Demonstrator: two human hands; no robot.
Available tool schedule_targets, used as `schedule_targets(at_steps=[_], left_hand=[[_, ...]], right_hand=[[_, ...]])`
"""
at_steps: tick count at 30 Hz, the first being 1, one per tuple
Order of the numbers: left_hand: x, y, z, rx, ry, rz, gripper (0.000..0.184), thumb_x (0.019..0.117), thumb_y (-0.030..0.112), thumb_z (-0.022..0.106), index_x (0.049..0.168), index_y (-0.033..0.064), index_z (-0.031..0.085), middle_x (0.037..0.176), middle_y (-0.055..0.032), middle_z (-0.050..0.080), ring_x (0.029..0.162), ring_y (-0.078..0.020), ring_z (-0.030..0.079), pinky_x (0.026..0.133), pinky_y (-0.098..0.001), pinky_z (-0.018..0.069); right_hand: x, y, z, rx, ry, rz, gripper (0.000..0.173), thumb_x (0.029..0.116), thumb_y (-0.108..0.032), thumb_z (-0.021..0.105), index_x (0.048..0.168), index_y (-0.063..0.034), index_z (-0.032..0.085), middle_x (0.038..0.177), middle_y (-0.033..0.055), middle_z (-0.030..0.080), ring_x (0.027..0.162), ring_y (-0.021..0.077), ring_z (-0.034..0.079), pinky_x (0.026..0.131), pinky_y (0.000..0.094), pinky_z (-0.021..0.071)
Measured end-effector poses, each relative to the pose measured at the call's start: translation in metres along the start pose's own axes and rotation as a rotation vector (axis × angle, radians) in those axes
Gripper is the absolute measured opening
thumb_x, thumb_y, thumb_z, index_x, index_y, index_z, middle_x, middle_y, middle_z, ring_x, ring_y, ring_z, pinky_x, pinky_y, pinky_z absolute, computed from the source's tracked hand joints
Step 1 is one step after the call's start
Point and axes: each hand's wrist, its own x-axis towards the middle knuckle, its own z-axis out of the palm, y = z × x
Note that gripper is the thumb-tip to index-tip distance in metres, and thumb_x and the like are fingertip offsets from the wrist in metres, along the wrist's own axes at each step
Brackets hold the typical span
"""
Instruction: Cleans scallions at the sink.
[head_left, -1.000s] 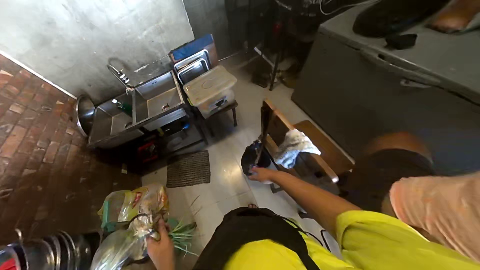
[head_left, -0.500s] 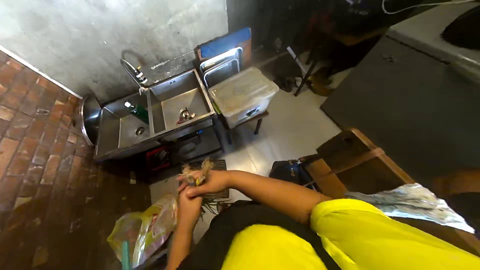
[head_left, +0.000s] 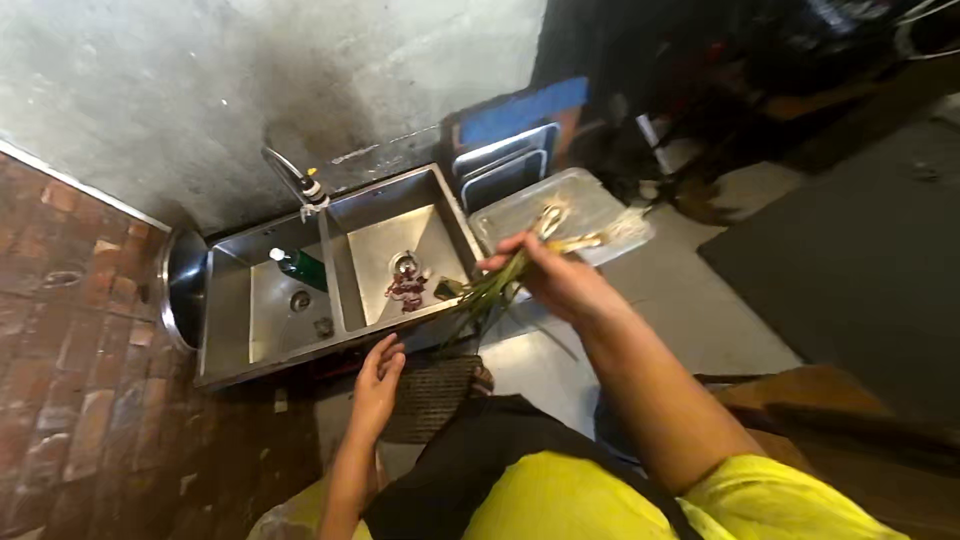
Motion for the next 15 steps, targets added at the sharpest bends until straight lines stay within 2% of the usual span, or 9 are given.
schedule_targets(at_steps=[3, 6, 9, 11, 13, 15], left_hand=[[0.037, 0.005, -0.031, -0.041, 0.047, 0.002, 0.045, 0.1068, 0.021, 0.052, 0.146, -0.0006, 0.050, 0.130, -0.0145, 0.067, 0.114, -0.0222, 0.068, 0.100, -0.0387, 0.0561], [0.076, 0.006, -0.059, -0.160, 0.114, -0.048, 0.041, 0.1086, 0.020, 0.048, 0.144, -0.0002, 0.051, 0.127, -0.0147, 0.068, 0.110, -0.0236, 0.070, 0.097, -0.0399, 0.0576], [0.123, 0.009, -0.089, -0.308, 0.176, -0.105, 0.041, 0.1105, 0.023, 0.043, 0.144, -0.0004, 0.050, 0.125, -0.0153, 0.068, 0.108, -0.0249, 0.070, 0.093, -0.0416, 0.0582], [0.170, 0.008, -0.110, -0.390, 0.216, -0.128, 0.041, 0.1115, 0.023, 0.040, 0.144, -0.0009, 0.048, 0.125, -0.0156, 0.067, 0.107, -0.0243, 0.070, 0.092, -0.0414, 0.0585], [0.222, -0.004, -0.129, -0.510, 0.254, -0.172, 0.042, 0.1125, 0.024, 0.037, 0.146, -0.0002, 0.044, 0.127, -0.0166, 0.064, 0.105, -0.0240, 0.069, 0.090, -0.0405, 0.0584], [0.280, -0.017, -0.147, -0.685, 0.282, -0.226, 0.042, 0.1132, 0.028, 0.035, 0.148, 0.0057, 0.041, 0.130, -0.0142, 0.061, 0.105, -0.0238, 0.067, 0.090, -0.0413, 0.0569]], right_hand=[[0.054, 0.007, -0.003, 0.109, 0.084, 0.022, 0.045, 0.1100, -0.045, 0.036, 0.114, -0.0117, 0.066, 0.086, 0.0031, 0.075, 0.090, 0.0191, 0.075, 0.093, 0.0423, 0.0606], [0.103, 0.017, 0.014, 0.151, 0.094, 0.076, 0.044, 0.1108, -0.041, 0.031, 0.110, -0.0131, 0.065, 0.071, -0.0029, 0.062, 0.071, 0.0145, 0.067, 0.082, 0.0412, 0.0617], [0.136, 0.026, 0.033, 0.096, 0.040, 0.135, 0.043, 0.1105, -0.042, 0.034, 0.107, -0.0140, 0.066, 0.067, -0.0036, 0.061, 0.066, 0.0127, 0.065, 0.076, 0.0368, 0.0616], [0.153, 0.032, 0.040, 0.064, 0.033, 0.155, 0.041, 0.1105, -0.041, 0.036, 0.107, -0.0138, 0.067, 0.068, -0.0038, 0.061, 0.066, 0.0121, 0.065, 0.077, 0.0363, 0.0618], [0.156, 0.037, 0.046, 0.024, 0.080, 0.180, 0.038, 0.1097, -0.040, 0.038, 0.109, -0.0153, 0.067, 0.069, -0.0049, 0.060, 0.066, 0.0113, 0.064, 0.076, 0.0357, 0.0612], [0.151, 0.037, 0.051, -0.036, 0.168, 0.172, 0.037, 0.1083, -0.043, 0.041, 0.111, -0.0181, 0.068, 0.069, -0.0057, 0.060, 0.065, 0.0109, 0.063, 0.074, 0.0349, 0.0611]])
